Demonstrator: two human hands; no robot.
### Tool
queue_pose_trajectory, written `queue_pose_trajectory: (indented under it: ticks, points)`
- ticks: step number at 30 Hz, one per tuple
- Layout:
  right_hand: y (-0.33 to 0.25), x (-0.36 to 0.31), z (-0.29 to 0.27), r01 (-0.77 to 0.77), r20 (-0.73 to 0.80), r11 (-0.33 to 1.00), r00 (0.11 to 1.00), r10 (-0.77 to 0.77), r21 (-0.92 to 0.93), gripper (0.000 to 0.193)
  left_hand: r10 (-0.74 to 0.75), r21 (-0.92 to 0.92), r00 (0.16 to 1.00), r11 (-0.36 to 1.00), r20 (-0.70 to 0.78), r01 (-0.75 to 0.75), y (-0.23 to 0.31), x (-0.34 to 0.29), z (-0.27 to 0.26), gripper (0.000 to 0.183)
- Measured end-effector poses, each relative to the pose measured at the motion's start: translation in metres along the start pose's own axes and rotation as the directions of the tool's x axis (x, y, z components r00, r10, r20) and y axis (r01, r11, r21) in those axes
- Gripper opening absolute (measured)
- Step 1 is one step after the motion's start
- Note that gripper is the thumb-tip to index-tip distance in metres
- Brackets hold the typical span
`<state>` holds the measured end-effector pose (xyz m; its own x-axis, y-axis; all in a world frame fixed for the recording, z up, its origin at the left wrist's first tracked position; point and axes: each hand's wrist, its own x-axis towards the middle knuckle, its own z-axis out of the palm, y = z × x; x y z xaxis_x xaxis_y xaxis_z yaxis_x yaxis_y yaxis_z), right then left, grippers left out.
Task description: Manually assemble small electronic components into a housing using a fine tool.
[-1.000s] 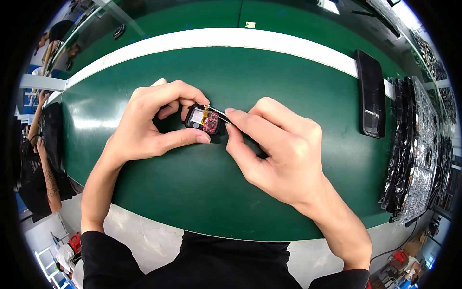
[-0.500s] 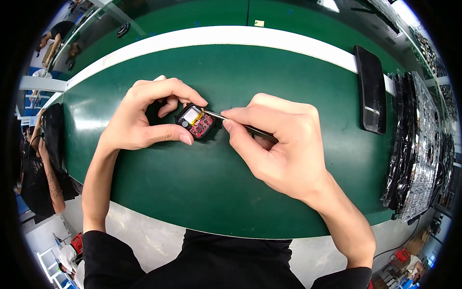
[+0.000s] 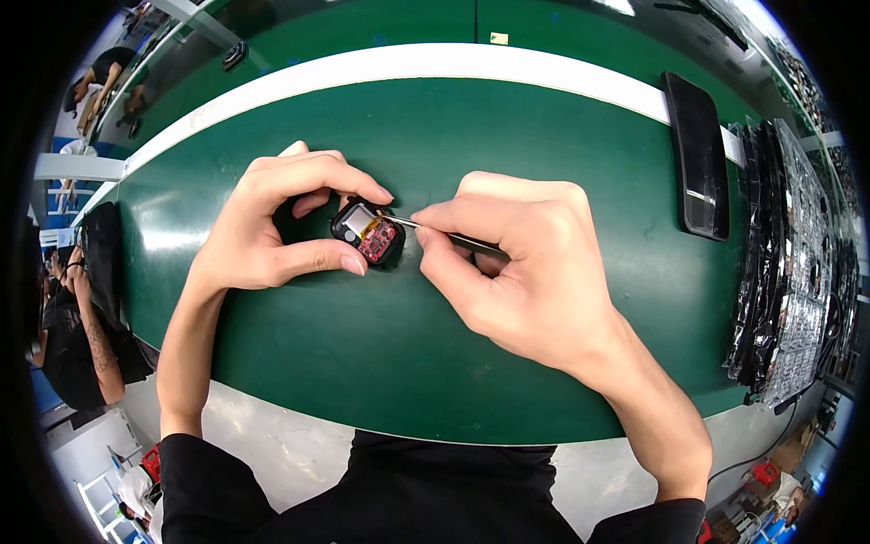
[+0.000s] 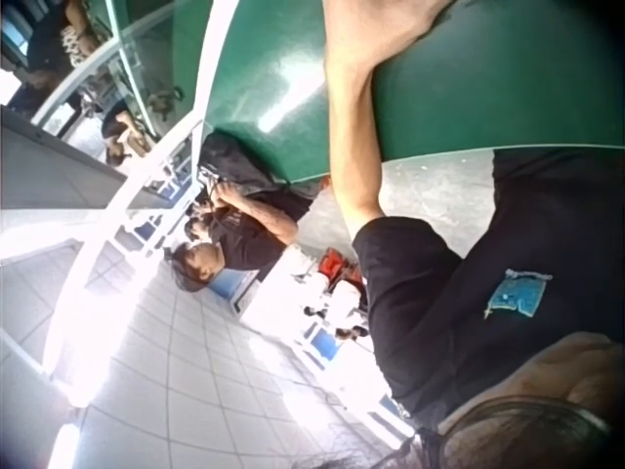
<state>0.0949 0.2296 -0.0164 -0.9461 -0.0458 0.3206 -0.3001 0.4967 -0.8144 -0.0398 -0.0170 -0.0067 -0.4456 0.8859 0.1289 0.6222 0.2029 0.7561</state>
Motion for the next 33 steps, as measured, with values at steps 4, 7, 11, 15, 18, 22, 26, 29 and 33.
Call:
queue_pose_trajectory:
  ticks: [4,7,11,15,18,22,26,29,33]
  points:
    - [0.0003,-0.0009,0.0003,0.009,0.013,1.0,1.0,-0.009,0.006,0.015,0.074,0.008,0.997,0.997,-0.022,-0.074,-0.002,0.0015,0.0035,0.05]
    - [0.0002,-0.0017,0.0005,0.007,0.007,1.0,1.0,-0.007,-0.001,0.015,0.102,0.018,0.995,0.995,-0.019,-0.102,-0.0015,0.003,0.0041,0.046]
    - [-0.0014,-0.001,0.0003,-0.021,0.011,1.0,1.0,0.02,0.019,0.015,0.075,0.025,0.997,0.997,-0.009,-0.075,-0.0003,0.0009,0.0016,0.046]
    - [-0.0022,-0.0019,-0.0002,-0.027,0.01,0.999,1.0,0.027,0.025,0.015,0.048,-0.006,0.999,0.999,-0.007,-0.048,-0.0011,0.001,0.0003,0.048]
    - [-0.0019,-0.0026,-0.001,-0.039,0.012,0.999,0.999,0.039,0.006,0.015,0.062,-0.027,0.998,0.998,-0.01,-0.062,-0.0062,0.0008,0.0031,0.05]
    - [-0.0013,-0.0009,-0.0005,-0.031,0.013,0.999,0.999,0.031,0.01,0.012,0.062,-0.007,0.998,0.998,-0.012,-0.062,-0.0039,0.0,0.0021,0.051]
    - [-0.0011,-0.002,0.0002,-0.032,0.016,0.999,0.999,0.031,0.014,0.015,0.037,0.005,0.999,0.999,-0.012,-0.037,-0.0019,-0.0006,0.0002,0.051]
    - [-0.0016,-0.0021,-0.001,-0.044,0.023,0.999,0.999,0.044,0.0,0.015,0.045,0.014,0.999,0.999,-0.012,-0.045,-0.0012,0.0008,0.0017,0.051]
    - [0.0005,-0.0027,0.0004,-0.028,0.014,1.0,1.0,0.028,0.01,0.016,0.109,0.061,0.994,0.992,-0.011,-0.108,0.0,0.0014,0.0025,0.048]
